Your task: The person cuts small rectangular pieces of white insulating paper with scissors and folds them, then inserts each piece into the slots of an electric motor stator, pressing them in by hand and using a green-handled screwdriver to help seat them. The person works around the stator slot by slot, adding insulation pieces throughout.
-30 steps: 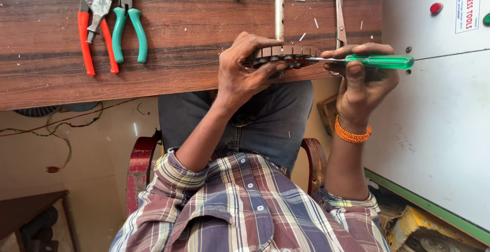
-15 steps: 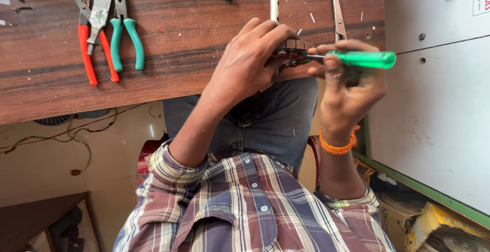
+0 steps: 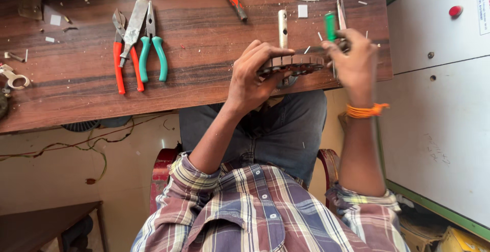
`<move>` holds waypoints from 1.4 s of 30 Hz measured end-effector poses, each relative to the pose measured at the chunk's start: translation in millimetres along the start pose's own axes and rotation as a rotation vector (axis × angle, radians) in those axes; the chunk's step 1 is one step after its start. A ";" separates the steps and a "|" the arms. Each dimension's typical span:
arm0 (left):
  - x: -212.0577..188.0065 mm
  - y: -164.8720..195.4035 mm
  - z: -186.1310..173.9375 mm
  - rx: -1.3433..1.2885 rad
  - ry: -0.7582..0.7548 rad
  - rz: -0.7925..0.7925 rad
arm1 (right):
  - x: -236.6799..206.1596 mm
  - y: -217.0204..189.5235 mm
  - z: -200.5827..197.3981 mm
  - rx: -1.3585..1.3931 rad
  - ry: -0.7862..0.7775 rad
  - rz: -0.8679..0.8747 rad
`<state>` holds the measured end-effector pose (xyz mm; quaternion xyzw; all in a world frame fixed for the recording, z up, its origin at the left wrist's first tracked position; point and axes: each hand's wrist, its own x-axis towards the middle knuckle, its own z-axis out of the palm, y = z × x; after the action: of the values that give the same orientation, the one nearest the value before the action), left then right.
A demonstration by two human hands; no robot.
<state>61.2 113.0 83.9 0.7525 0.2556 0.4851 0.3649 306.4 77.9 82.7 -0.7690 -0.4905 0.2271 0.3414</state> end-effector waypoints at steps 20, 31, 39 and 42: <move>-9.5 -5.4 0.5 0.084 -0.004 -0.013 | -55.2 1.4 63.1 0.319 0.292 -0.910; 0.1 11.5 -0.5 0.178 -0.106 -0.118 | -59.4 -17.8 76.2 0.554 0.300 -0.635; 6.6 23.5 -1.4 0.145 -0.106 -0.113 | -61.4 -29.4 79.3 0.541 0.363 -0.560; 7.0 21.7 -0.8 0.128 -0.107 -0.099 | -62.0 -26.8 76.9 0.491 0.357 -0.614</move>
<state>63.9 105.3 105.2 0.7856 0.3032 0.4080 0.3527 211.9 52.4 52.6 -0.5106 -0.5611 0.0884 0.6454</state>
